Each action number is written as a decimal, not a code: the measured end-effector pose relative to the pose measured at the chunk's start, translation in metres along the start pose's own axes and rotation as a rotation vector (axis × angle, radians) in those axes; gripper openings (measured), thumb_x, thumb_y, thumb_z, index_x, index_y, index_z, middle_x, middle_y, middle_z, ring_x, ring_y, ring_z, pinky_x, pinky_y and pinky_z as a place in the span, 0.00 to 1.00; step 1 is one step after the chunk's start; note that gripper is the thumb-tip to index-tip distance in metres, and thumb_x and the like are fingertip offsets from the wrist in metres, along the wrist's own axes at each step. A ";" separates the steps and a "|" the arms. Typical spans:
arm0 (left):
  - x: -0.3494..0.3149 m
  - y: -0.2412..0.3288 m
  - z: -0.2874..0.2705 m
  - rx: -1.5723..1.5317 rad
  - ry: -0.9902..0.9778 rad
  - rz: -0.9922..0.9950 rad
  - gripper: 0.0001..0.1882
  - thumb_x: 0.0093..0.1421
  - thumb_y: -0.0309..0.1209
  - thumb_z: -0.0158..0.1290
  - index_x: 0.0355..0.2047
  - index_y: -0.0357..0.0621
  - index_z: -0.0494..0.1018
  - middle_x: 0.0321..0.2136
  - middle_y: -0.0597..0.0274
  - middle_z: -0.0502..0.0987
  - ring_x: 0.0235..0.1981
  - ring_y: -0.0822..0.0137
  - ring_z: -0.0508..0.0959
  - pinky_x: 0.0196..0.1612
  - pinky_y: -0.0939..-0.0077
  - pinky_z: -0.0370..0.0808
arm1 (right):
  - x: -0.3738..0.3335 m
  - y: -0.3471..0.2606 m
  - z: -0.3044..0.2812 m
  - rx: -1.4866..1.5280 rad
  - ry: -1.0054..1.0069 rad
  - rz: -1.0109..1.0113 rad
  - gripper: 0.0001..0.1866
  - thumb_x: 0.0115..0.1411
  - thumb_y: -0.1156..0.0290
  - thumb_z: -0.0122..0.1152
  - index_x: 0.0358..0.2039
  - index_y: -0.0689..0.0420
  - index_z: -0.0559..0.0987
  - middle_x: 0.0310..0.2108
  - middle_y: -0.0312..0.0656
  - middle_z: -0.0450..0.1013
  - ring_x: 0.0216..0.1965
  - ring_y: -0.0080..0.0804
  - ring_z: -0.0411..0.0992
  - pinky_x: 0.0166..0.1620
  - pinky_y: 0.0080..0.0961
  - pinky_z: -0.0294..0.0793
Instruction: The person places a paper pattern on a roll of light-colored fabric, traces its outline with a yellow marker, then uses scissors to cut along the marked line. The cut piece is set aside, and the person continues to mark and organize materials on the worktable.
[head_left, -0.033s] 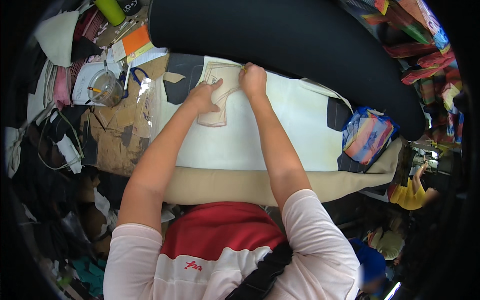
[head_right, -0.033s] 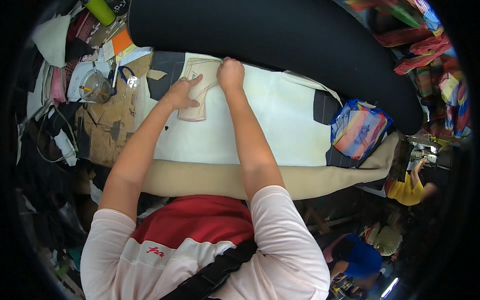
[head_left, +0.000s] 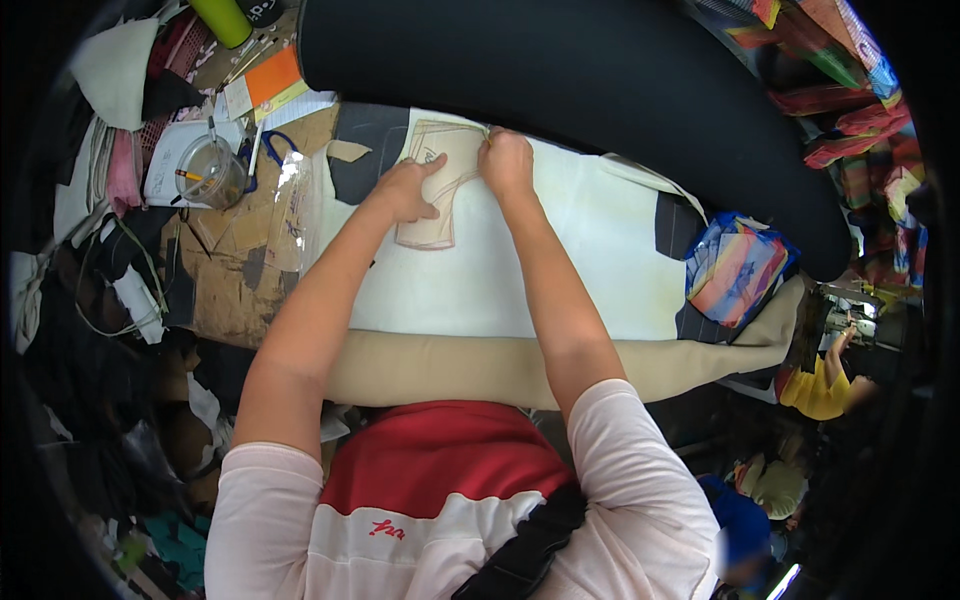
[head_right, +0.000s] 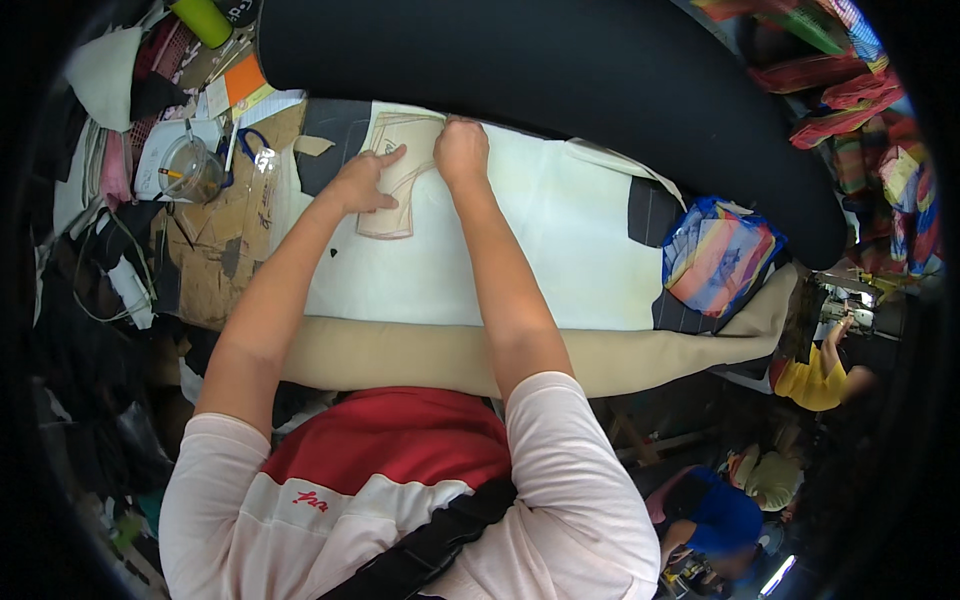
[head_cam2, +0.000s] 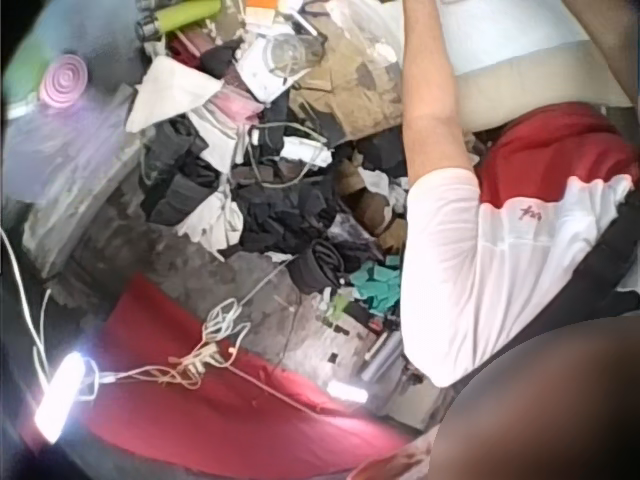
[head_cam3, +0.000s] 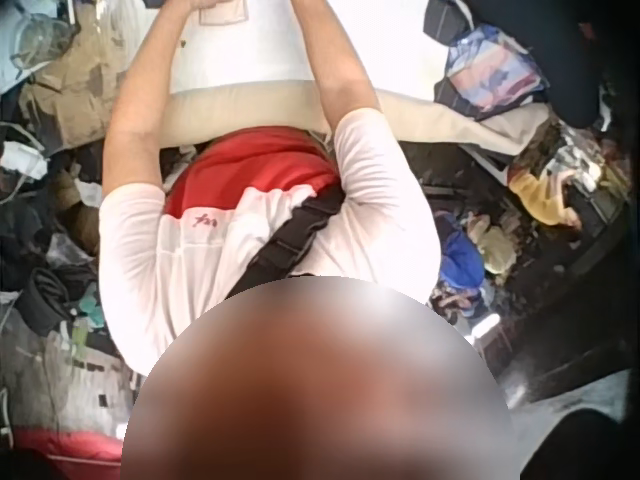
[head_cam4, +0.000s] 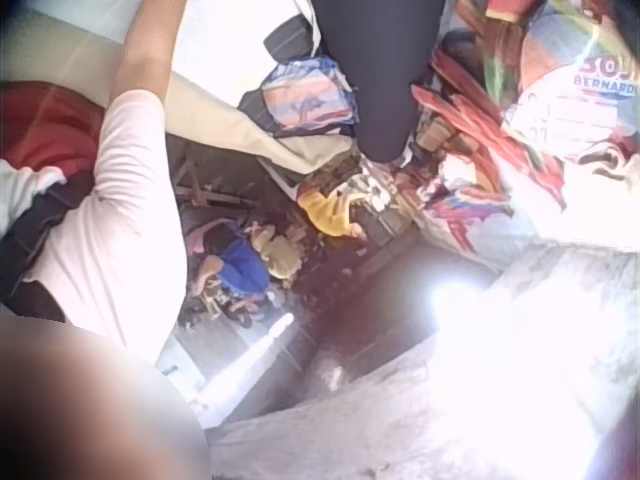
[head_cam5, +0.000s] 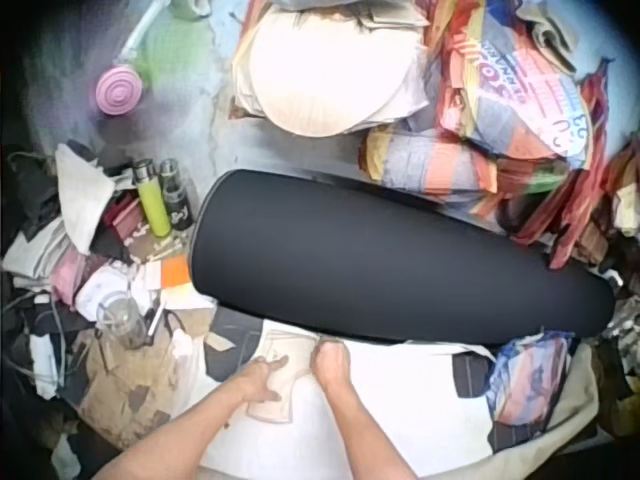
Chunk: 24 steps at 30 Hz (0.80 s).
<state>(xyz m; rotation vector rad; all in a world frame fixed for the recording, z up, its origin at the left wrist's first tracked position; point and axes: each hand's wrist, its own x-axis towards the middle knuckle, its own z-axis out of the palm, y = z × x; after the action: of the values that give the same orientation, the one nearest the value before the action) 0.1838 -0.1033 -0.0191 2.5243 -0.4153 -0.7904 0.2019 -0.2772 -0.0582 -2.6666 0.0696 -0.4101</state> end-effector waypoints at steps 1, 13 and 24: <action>0.000 -0.001 -0.002 -0.101 -0.048 -0.030 0.47 0.41 0.27 0.65 0.62 0.56 0.57 0.50 0.46 0.67 0.35 0.61 0.78 0.43 0.70 0.75 | -0.008 -0.001 -0.002 -0.025 -0.026 -0.017 0.05 0.46 0.79 0.53 0.22 0.65 0.78 0.23 0.54 0.74 0.27 0.52 0.74 0.36 0.41 0.74; 0.002 -0.002 -0.004 -0.372 -0.087 -0.123 0.47 0.39 0.20 0.65 0.60 0.64 0.60 0.34 0.59 0.66 0.17 0.73 0.72 0.21 0.79 0.77 | -0.086 -0.055 -0.011 0.102 -0.134 0.052 0.05 0.45 0.77 0.57 0.18 0.66 0.76 0.18 0.58 0.72 0.24 0.53 0.73 0.32 0.39 0.74; 0.013 -0.016 0.003 -0.155 0.027 0.031 0.47 0.34 0.27 0.69 0.58 0.63 0.64 0.32 0.55 0.72 0.34 0.64 0.75 0.44 0.75 0.74 | -0.120 -0.095 0.008 0.180 -0.099 -0.281 0.02 0.45 0.75 0.58 0.21 0.59 0.76 0.21 0.46 0.73 0.24 0.44 0.72 0.29 0.39 0.70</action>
<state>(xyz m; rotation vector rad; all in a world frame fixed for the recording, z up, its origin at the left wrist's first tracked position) 0.1941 -0.0958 -0.0357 2.3768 -0.3688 -0.7468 0.0877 -0.1750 -0.0569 -2.5182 -0.3589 -0.3521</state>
